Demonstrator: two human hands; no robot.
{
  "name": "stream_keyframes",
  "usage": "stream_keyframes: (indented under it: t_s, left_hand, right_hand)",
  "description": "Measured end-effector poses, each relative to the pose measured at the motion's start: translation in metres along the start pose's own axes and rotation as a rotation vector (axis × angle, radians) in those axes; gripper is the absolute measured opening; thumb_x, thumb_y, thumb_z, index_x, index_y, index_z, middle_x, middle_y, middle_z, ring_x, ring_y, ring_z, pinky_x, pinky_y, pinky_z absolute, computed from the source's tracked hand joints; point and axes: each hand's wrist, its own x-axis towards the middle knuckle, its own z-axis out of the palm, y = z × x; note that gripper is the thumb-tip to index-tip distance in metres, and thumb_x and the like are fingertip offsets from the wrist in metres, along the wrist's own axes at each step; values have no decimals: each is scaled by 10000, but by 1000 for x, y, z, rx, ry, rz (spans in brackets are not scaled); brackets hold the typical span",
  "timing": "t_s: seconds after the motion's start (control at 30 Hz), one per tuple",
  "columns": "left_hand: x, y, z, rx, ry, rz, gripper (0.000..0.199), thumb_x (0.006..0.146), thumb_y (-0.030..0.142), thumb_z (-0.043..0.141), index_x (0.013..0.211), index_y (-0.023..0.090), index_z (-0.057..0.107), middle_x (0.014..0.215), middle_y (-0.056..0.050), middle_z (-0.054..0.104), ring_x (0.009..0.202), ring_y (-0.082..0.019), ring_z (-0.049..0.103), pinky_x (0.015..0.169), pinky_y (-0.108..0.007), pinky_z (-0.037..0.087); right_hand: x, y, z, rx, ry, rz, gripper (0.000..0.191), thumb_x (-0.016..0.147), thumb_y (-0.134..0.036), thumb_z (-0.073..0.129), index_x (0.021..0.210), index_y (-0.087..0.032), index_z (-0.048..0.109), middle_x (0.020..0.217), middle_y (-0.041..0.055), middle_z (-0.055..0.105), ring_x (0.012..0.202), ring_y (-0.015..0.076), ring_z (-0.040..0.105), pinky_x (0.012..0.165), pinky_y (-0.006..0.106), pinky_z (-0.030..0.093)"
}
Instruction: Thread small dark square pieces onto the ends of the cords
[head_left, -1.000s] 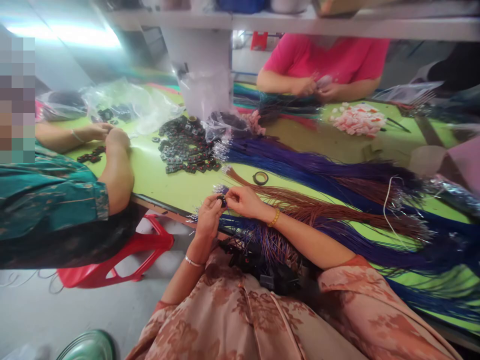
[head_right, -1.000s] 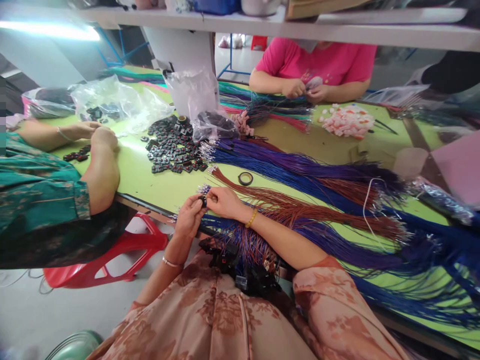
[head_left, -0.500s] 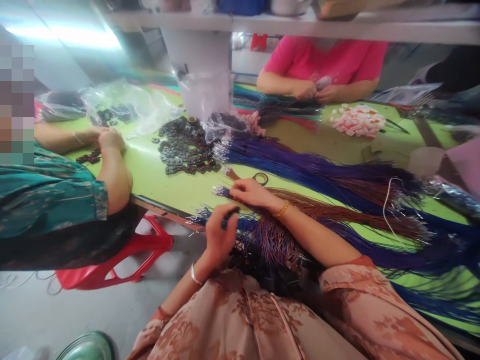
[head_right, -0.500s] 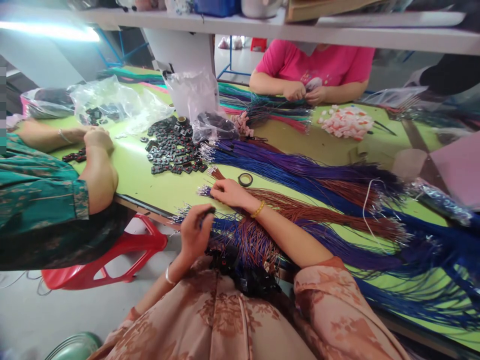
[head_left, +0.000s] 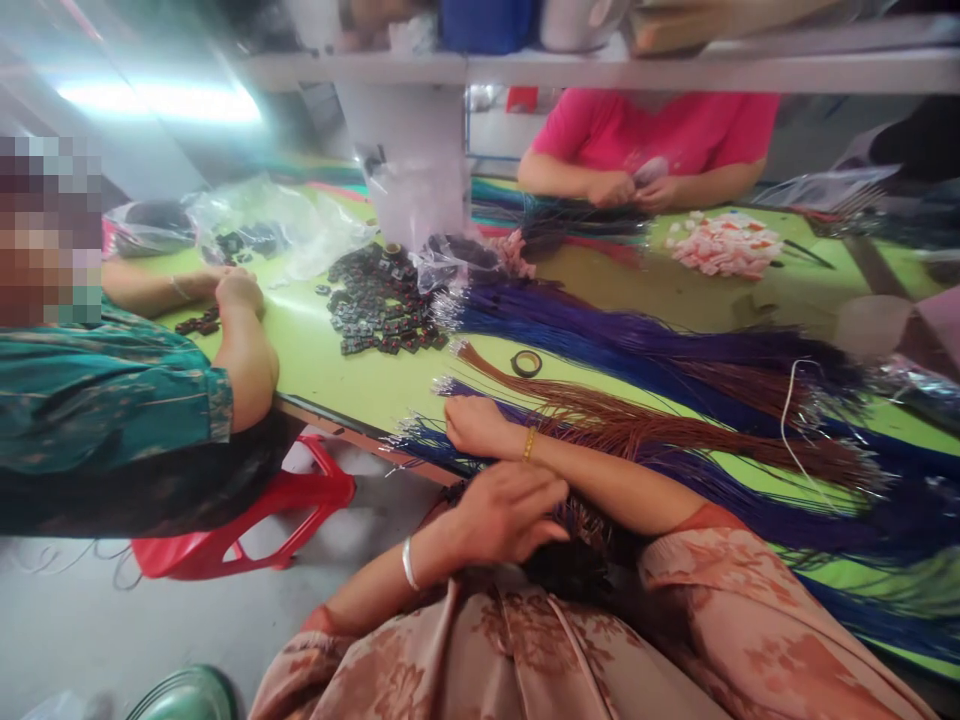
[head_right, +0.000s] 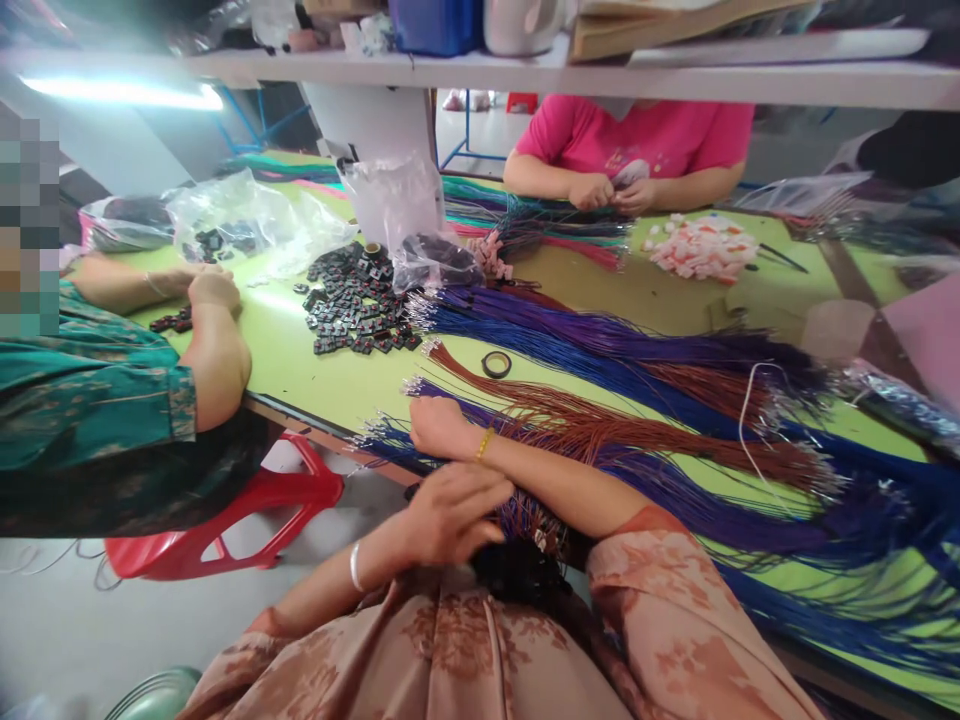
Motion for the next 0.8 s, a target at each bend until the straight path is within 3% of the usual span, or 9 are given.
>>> stream_keyframes:
  t_s: [0.07,0.13,0.17,0.27,0.37,0.47,0.63,0.8]
  left_hand:
    - [0,-26,-32,20,202,-152,262,887,309,522,1083,216,671,1024,-111,681,932,-238,613,903,-374,455]
    - [1,-63,-65,120,436,-393,285,891,254,489,1120,206,652,1071,-127,651,977,-256,584,937,-397,423]
    - [1,-85,-80,187,491,-504,307,890,242,477,1150,193,633,1101,-138,628,1000,-267,566,942,-408,414]
    - [1,-147,-114,417,468,-741,339,868,175,444,1160,150,614,1109,-164,582,1060,-298,521,966,-431,376]
    - [0,-188,-126,560,336,-817,347,867,175,425,1152,133,617,1061,-163,558,1006,-290,531,905,-403,394]
    - [-1,-201,-128,607,284,-804,283,875,213,427,1032,140,650,997,-144,552,942,-272,538,850,-377,406]
    - [-8,-191,-129,621,247,-806,129,808,174,506,899,161,597,934,-122,561,865,-255,535,797,-368,399]
    - [-27,-175,-133,553,216,-833,156,752,144,554,901,179,585,871,-88,575,832,-238,520,774,-363,397]
  right_hand:
    - [-2,0,2,32,-23,-9,232,871,-229,495,1009,-109,638,933,143,705,822,246,656,677,309,453]
    - [-4,-1,4,61,-15,-25,213,876,-228,487,997,-140,638,915,112,709,824,232,658,679,293,446]
    - [-4,-1,4,63,5,-31,211,878,-229,477,991,-152,636,916,102,711,828,229,660,678,289,441]
    - [-6,-2,2,20,34,-10,227,872,-256,463,979,-151,633,903,112,714,812,240,664,663,290,424]
    - [-5,0,-3,-16,39,37,236,842,-288,491,946,-135,638,898,135,712,799,250,660,637,286,398]
    - [-5,6,-9,67,37,65,181,814,-288,513,845,-164,640,851,97,710,756,217,641,601,270,357]
    - [-6,16,-19,112,153,154,157,793,-255,515,835,-161,632,813,89,690,722,192,594,601,264,322]
    - [-4,15,-26,407,266,31,92,773,-191,511,767,-161,598,715,16,629,639,119,512,604,228,321]
